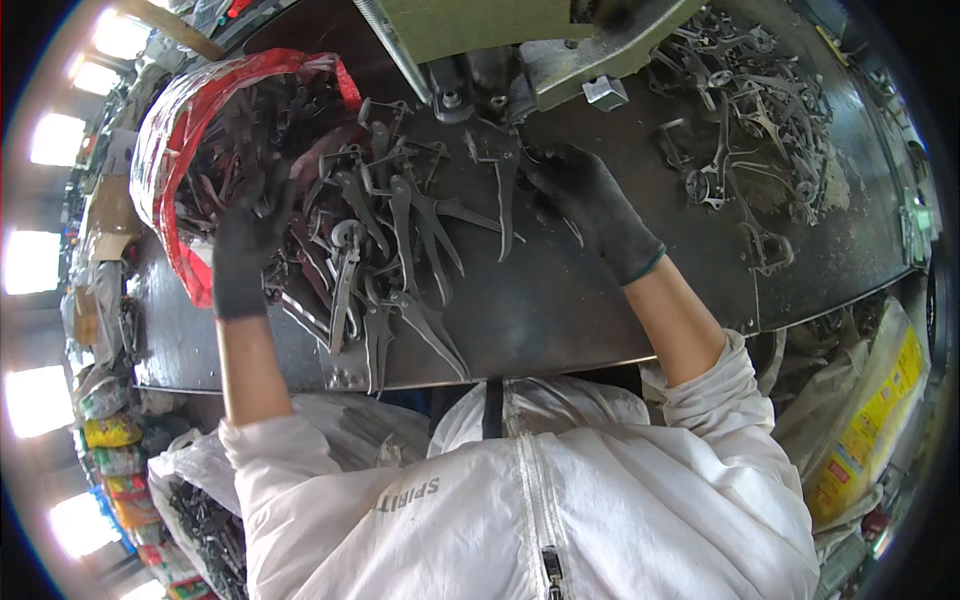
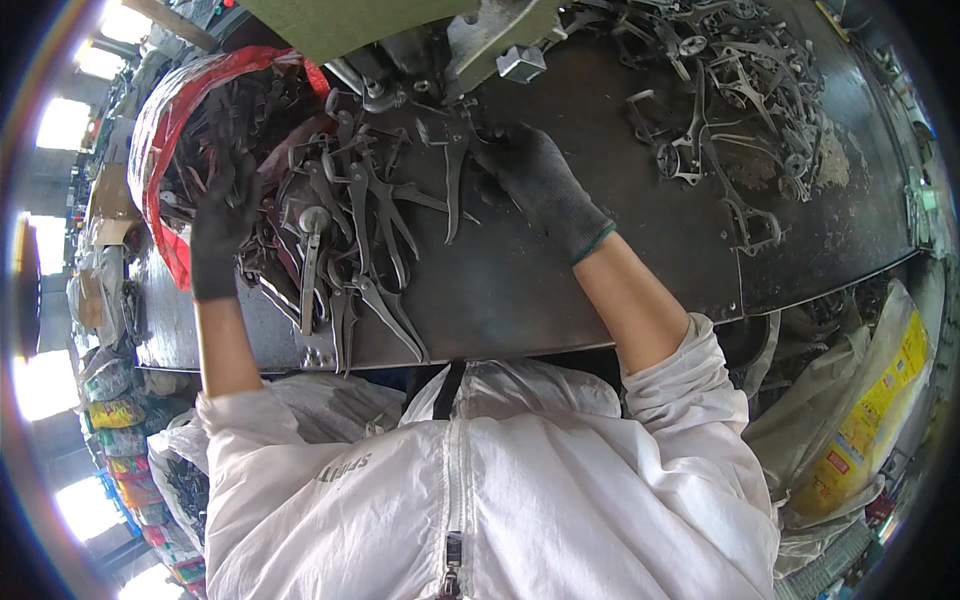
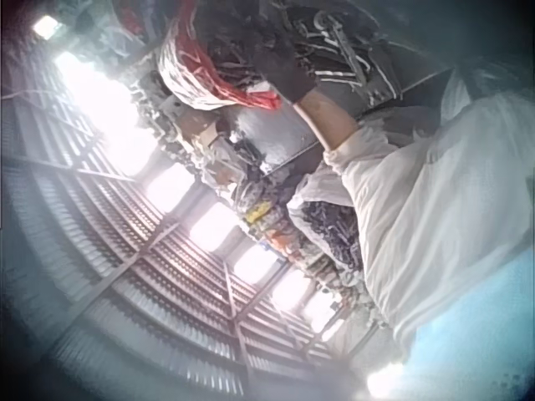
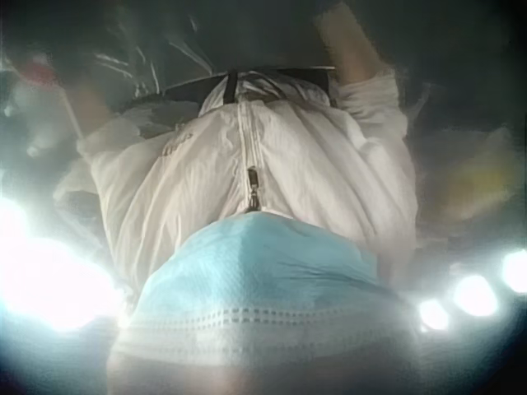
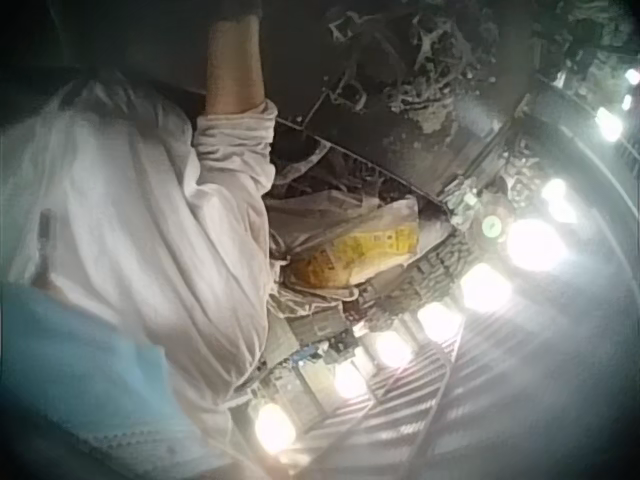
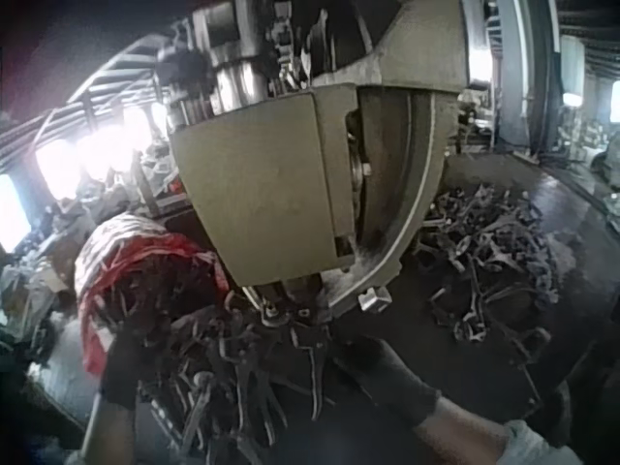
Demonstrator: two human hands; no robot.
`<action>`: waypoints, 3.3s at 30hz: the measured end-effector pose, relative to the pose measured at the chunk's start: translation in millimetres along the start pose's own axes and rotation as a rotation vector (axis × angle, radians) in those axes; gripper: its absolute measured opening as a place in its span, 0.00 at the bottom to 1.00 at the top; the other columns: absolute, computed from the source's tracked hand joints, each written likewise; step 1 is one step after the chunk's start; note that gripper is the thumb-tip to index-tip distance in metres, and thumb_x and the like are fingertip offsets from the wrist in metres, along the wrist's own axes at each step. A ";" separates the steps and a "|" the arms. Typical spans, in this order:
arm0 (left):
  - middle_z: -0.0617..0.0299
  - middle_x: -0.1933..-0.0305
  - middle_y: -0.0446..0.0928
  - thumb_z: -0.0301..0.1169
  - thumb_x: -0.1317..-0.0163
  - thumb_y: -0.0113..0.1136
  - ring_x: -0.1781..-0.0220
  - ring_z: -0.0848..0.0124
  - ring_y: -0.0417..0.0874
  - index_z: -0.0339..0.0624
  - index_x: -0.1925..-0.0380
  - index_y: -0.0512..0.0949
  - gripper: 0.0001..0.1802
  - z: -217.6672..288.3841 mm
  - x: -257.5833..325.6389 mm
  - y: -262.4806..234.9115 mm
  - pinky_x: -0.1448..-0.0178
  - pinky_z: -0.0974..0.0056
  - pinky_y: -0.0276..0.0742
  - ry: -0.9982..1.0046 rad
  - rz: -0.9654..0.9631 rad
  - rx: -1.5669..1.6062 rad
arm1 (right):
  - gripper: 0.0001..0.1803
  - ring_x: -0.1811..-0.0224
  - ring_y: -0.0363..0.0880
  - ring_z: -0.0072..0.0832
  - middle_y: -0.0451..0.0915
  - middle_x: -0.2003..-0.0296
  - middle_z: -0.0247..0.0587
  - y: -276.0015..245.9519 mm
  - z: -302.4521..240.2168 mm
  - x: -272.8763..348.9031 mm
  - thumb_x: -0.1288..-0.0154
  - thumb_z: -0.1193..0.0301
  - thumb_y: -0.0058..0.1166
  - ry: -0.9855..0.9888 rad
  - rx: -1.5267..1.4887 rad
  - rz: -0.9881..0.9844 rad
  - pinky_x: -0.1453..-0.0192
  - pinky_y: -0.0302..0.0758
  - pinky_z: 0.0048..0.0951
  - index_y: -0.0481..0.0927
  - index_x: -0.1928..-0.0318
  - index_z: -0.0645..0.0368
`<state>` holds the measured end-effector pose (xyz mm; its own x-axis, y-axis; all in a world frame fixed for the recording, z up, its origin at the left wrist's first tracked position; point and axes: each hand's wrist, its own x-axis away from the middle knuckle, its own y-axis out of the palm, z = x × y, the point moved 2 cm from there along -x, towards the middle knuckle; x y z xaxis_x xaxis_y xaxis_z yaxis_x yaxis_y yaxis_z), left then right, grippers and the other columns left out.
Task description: The person picks up metal components from a pile, aligns them under a machine press to join them, and places the assembled tools onto a separate pile or into a large white bag.
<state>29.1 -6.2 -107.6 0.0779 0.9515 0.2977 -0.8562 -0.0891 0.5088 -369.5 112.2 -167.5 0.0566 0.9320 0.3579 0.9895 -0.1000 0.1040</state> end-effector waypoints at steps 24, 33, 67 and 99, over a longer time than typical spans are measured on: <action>0.55 0.63 0.80 0.45 0.25 0.52 0.65 0.66 0.83 0.36 0.40 0.73 0.25 -99.5 113.6 145.6 0.59 0.63 0.80 -0.030 -0.538 -0.400 | 0.13 0.66 0.82 0.19 0.82 0.60 0.35 7.0 18.1 -0.8 0.23 0.72 0.56 -0.028 -0.060 -0.008 0.65 0.83 0.24 0.78 0.44 0.64; 0.54 0.51 0.81 0.35 0.25 0.53 0.51 0.65 0.85 0.34 0.38 0.73 0.21 -95.1 113.7 111.9 0.49 0.59 0.85 -0.026 -0.419 -0.266 | 0.12 0.70 0.79 0.18 0.81 0.62 0.35 14.6 6.2 1.0 0.23 0.73 0.56 -0.016 -0.098 -0.021 0.67 0.81 0.22 0.78 0.44 0.64; 0.53 0.49 0.82 0.41 0.19 0.52 0.51 0.62 0.87 0.31 0.38 0.71 0.23 -164.3 59.1 110.6 0.53 0.58 0.86 -0.194 -0.378 -0.653 | 0.29 0.22 0.64 0.41 0.66 0.25 0.39 -275.7 -44.2 13.2 0.36 0.75 0.59 -0.447 2.048 0.281 0.27 0.76 0.42 0.78 0.33 0.47; 0.53 0.54 0.86 0.36 0.19 0.48 0.58 0.67 0.89 0.34 0.41 0.78 0.19 -160.5 17.3 148.0 0.53 0.61 0.85 -0.242 -0.484 -0.807 | 0.21 0.69 0.82 0.20 0.84 0.63 0.39 -1.5 -7.7 -0.8 0.29 0.74 0.55 -0.274 0.114 -0.040 0.65 0.77 0.23 0.76 0.39 0.71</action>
<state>-178.3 44.3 -156.8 0.5394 0.7377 0.4059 -0.7897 0.6105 -0.0601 -372.1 109.0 -160.8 0.0353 0.9953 0.0901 0.9994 -0.0356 0.0023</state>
